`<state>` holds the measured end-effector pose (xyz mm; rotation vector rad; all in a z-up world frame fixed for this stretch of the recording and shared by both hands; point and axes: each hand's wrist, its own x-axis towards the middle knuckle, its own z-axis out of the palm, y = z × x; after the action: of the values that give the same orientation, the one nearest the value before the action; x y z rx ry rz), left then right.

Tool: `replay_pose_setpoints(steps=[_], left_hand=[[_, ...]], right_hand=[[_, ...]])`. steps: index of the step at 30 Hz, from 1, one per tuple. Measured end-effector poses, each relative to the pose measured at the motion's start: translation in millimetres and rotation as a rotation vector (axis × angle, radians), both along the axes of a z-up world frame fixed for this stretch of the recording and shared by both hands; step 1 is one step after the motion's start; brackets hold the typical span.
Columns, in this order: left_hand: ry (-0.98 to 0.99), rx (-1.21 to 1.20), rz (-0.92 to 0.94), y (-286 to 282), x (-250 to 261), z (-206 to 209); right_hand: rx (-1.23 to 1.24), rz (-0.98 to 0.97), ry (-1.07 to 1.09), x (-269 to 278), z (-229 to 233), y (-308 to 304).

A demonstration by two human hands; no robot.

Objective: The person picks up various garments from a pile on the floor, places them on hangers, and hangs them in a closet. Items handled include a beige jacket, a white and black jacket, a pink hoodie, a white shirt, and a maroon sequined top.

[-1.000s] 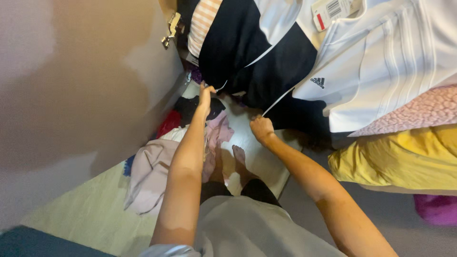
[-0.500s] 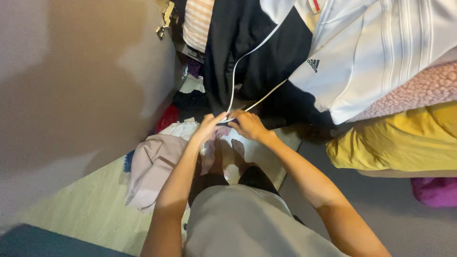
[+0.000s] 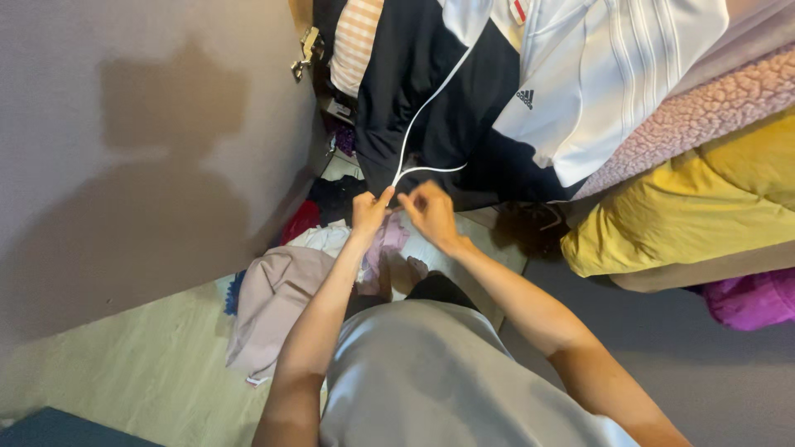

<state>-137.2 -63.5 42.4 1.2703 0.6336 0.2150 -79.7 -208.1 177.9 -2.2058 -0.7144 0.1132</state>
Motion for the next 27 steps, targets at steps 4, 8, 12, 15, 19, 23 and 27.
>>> replay_pose_setpoints(steps=[4, 8, 12, 15, 19, 23, 27], left_hand=[[-0.085, -0.364, 0.063, -4.3, 7.0, 28.3], [-0.076, -0.379, 0.028, -8.5, 6.3, 63.8], [-0.037, -0.240, -0.001, -14.2, -5.6, 82.6], [-0.020, -0.200, -0.007, -21.6, -7.5, 86.2], [0.126, -0.108, 0.024, -23.2, -5.5, 64.1], [-0.159, -0.554, 0.016, -16.2, -5.6, 34.6], [-0.202, -0.675, -0.009, -12.2, -4.7, 51.0]], right_hand=[[0.274, -0.217, 1.267, -17.4, -20.2, -13.0], [0.991, -0.263, 1.642, -5.6, -43.3, -21.1], [0.881, -0.193, 1.456, 2.4, -58.1, -31.7], [0.809, -0.174, 1.417, -0.2, -56.7, -34.8], [0.803, -0.184, 1.257, 7.4, -39.1, -29.7], [0.808, -0.220, 1.194, 16.9, -21.2, -28.4], [0.793, -0.279, 1.131, 14.3, -10.0, -23.5]])
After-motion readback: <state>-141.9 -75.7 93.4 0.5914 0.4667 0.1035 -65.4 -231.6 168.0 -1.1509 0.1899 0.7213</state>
